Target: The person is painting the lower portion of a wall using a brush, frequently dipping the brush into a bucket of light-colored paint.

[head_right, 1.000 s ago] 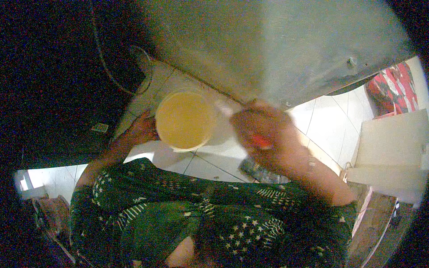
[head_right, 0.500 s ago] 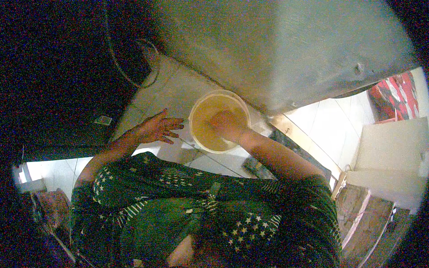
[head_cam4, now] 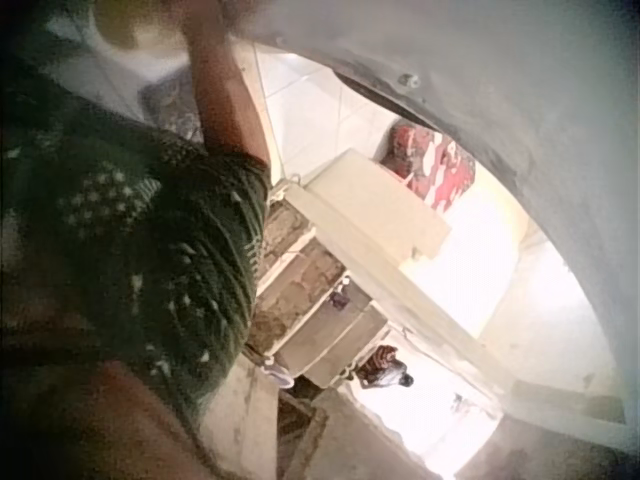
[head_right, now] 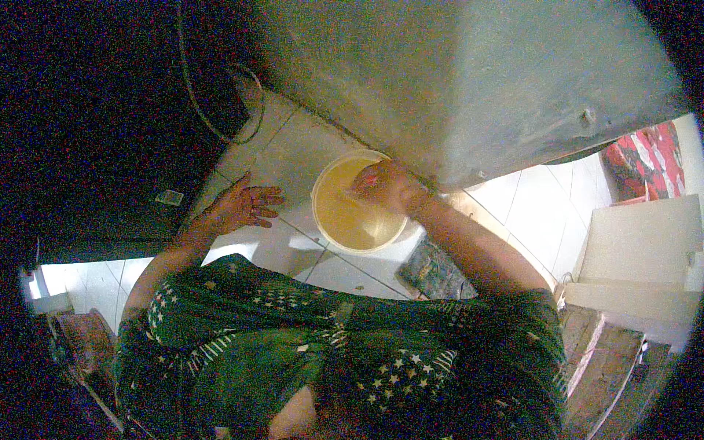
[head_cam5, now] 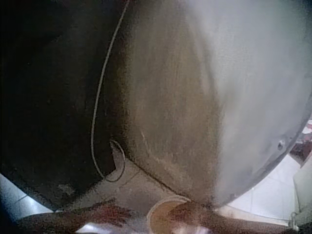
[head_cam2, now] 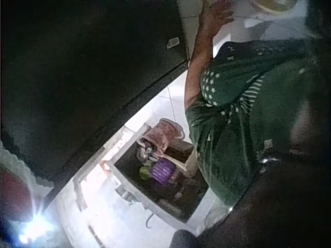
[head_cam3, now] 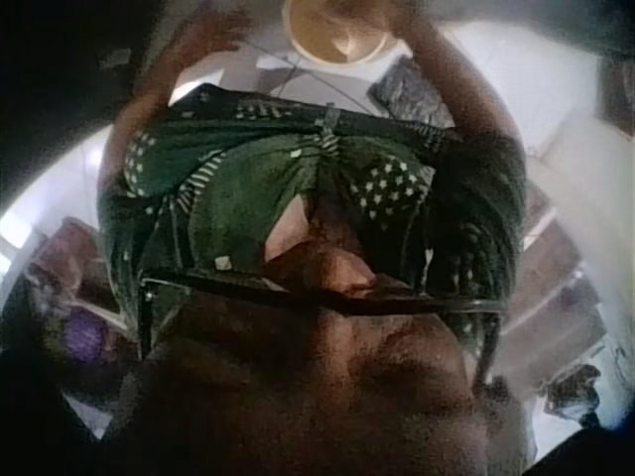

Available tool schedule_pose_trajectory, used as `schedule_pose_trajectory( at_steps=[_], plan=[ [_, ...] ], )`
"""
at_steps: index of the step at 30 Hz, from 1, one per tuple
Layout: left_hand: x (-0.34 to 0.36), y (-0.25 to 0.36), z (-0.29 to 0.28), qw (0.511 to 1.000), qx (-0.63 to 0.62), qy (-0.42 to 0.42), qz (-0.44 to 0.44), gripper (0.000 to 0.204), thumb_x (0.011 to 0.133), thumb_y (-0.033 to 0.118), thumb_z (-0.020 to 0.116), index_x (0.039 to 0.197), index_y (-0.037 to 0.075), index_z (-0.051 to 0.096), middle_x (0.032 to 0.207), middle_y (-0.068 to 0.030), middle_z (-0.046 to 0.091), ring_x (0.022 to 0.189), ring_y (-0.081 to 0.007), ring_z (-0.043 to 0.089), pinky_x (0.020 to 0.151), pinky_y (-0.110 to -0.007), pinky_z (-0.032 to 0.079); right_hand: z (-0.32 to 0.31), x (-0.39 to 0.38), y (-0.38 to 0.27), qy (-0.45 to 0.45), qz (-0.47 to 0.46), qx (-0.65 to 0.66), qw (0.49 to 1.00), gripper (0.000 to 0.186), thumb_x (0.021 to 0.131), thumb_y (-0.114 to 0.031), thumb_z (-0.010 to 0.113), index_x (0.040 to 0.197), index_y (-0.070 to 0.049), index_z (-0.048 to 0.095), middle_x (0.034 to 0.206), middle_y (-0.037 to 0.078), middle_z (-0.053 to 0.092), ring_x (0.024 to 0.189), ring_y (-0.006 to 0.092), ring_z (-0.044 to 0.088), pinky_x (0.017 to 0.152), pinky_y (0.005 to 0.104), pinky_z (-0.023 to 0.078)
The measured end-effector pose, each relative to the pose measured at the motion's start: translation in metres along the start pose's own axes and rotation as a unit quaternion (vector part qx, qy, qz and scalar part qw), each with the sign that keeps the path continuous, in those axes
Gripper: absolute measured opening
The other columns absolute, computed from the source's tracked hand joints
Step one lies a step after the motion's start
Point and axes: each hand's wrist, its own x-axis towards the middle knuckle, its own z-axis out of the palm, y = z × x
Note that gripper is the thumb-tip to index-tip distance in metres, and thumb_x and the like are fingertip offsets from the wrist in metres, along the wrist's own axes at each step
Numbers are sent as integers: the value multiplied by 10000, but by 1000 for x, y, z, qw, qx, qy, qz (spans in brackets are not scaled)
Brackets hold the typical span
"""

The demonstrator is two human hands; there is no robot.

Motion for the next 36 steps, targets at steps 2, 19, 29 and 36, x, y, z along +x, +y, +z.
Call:
schedule_pose_trajectory(
  at_steps=[2, 19, 29, 36],
  plan=[
    [-3, 0, -2, 1000, -10, -3, 3, 819, 906, 681, 159, 1412, 68, 358, 1435, -177, 366, 1218, -385, 428, 1020, -502, 350, -20, -5, 3, -24, 61, 56, 996, 168, 800, -144, 691, 931, -39, 690, 923, 117, 682, 777, 221, 671, 705, 336, 536],
    [-9, -4, -25, 994, -94, 29, 43, 789, 909, 669, 241, 1307, 29, 475, 1264, -185, 543, 1022, -308, 587, 891, -470, 459, -98, -117, 8, 185, 9, 522, 833, 237, 862, -128, 616, 1039, 28, 593, 899, 152, 649, 784, 238, 658, 726, 368, 553],
    [-8, 11, -9, 996, -52, 54, 50, 813, 901, 677, 265, 1304, -2, 461, 1258, -206, 538, 1023, -318, 587, 896, -462, 463, -133, -168, -17, 401, -74, -150, 901, 134, 796, -7, 640, 925, 16, 663, 895, 115, 664, 829, 193, 627, 766, 304, 482],
    [-19, -6, -22, 993, -73, 80, 53, 817, 894, 686, 272, 1272, -6, 482, 1207, -206, 564, 989, -317, 600, 879, -467, 475, -107, -179, -30, 502, -138, -442, 731, 253, 721, 54, 661, 955, -38, 681, 981, 165, 638, 882, 268, 641, 744, 329, 517]
  ],
)
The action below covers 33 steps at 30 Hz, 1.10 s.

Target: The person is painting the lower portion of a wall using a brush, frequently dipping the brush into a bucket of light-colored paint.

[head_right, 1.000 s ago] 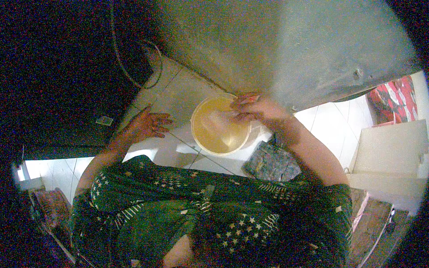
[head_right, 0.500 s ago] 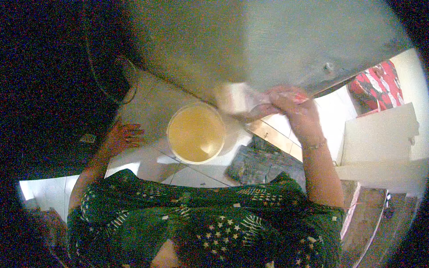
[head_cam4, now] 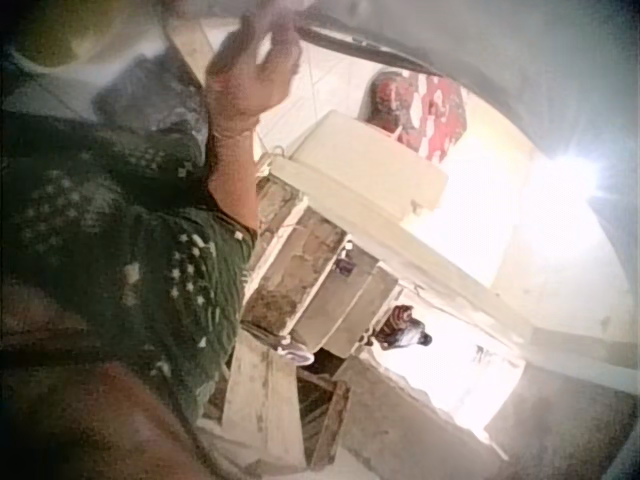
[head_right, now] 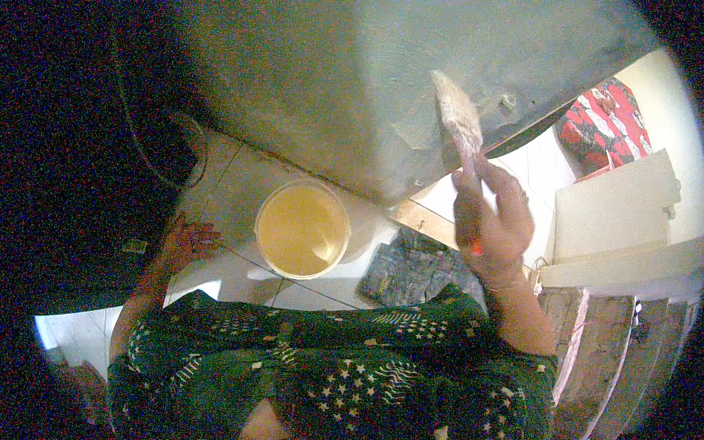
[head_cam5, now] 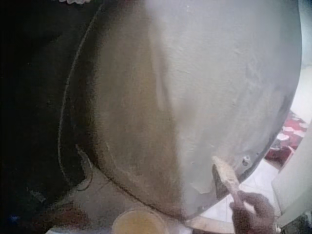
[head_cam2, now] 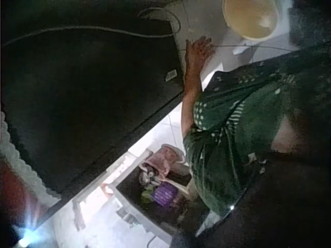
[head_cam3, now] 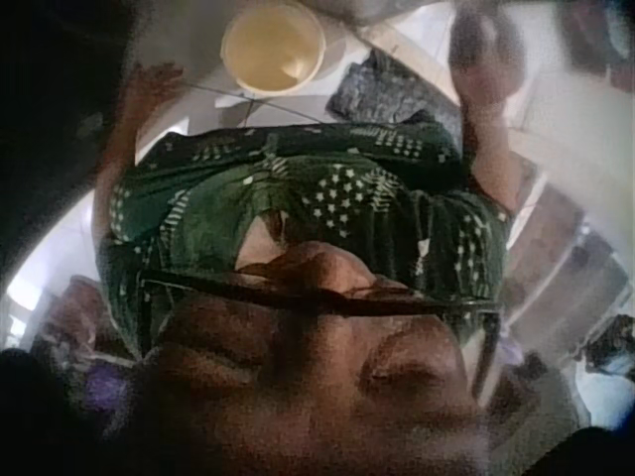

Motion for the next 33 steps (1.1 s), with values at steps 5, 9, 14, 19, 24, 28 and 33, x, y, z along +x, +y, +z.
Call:
schedule_pose_trajectory(
  at_steps=[5, 9, 14, 19, 24, 28, 33],
  plan=[
    [7, 4, 2, 1000, 18, -16, 5, 817, 892, 688, 272, 1255, -10, 493, 1184, -201, 577, 960, -301, 614, 863, -464, 488, 73, -71, 2, -167, -17, 94, 981, 346, 678, 10, 640, 1014, -76, 648, 1025, 147, 555, 806, 286, 612, 668, 364, 528],
    [8, 9, 12, 999, 27, -16, 12, 804, 897, 680, 278, 1251, -8, 497, 1167, -190, 589, 940, -279, 620, 846, -455, 497, 138, -127, -1, -336, -103, 129, 927, 264, 743, -131, 592, 1000, -68, 601, 998, 127, 514, 879, 306, 591, 763, 388, 506],
    [10, -1, 28, 1000, 5, -3, -18, 792, 904, 660, 294, 1261, -22, 483, 1135, -197, 595, 952, -326, 605, 863, -494, 478, 164, -130, 14, -356, -14, 226, 907, 280, 769, -87, 568, 1042, -76, 627, 1057, 156, 597, 982, 342, 582, 840, 395, 497],
    [35, -18, 52, 992, -61, -9, -106, 787, 913, 644, 289, 1241, -42, 494, 1146, -209, 575, 1039, -381, 546, 901, -520, 445, 79, -51, 2, -318, 222, 123, 913, 263, 719, 13, 614, 974, -46, 644, 910, 132, 610, 854, 304, 621, 728, 351, 511],
    [48, -18, 78, 969, -162, -153, -103, 787, 923, 636, 264, 1200, -65, 489, 1096, -228, 573, 1028, -388, 544, 916, -519, 436, 36, -28, -23, -180, 97, 229, 952, 242, 681, 37, 629, 914, -29, 645, 858, 133, 594, 766, 283, 634, 645, 340, 516],
    [57, -16, 79, 967, -133, -196, -94, 751, 917, 638, 255, 1099, -4, 600, 1128, -182, 614, 1015, -439, 565, 979, -569, 363, 113, -85, -8, -311, 25, 243, 919, 284, 703, -17, 622, 984, -63, 626, 973, 137, 585, 839, 333, 606, 714, 398, 513],
    [48, -7, 95, 971, -175, -118, -115, 814, 909, 664, 247, 1057, -84, 532, 1016, -231, 595, 949, -398, 585, 896, -543, 447, 169, -139, 34, -368, 56, 227, 900, 281, 706, -14, 607, 982, -64, 630, 980, 146, 586, 836, 345, 608, 726, 403, 514]
  ],
)
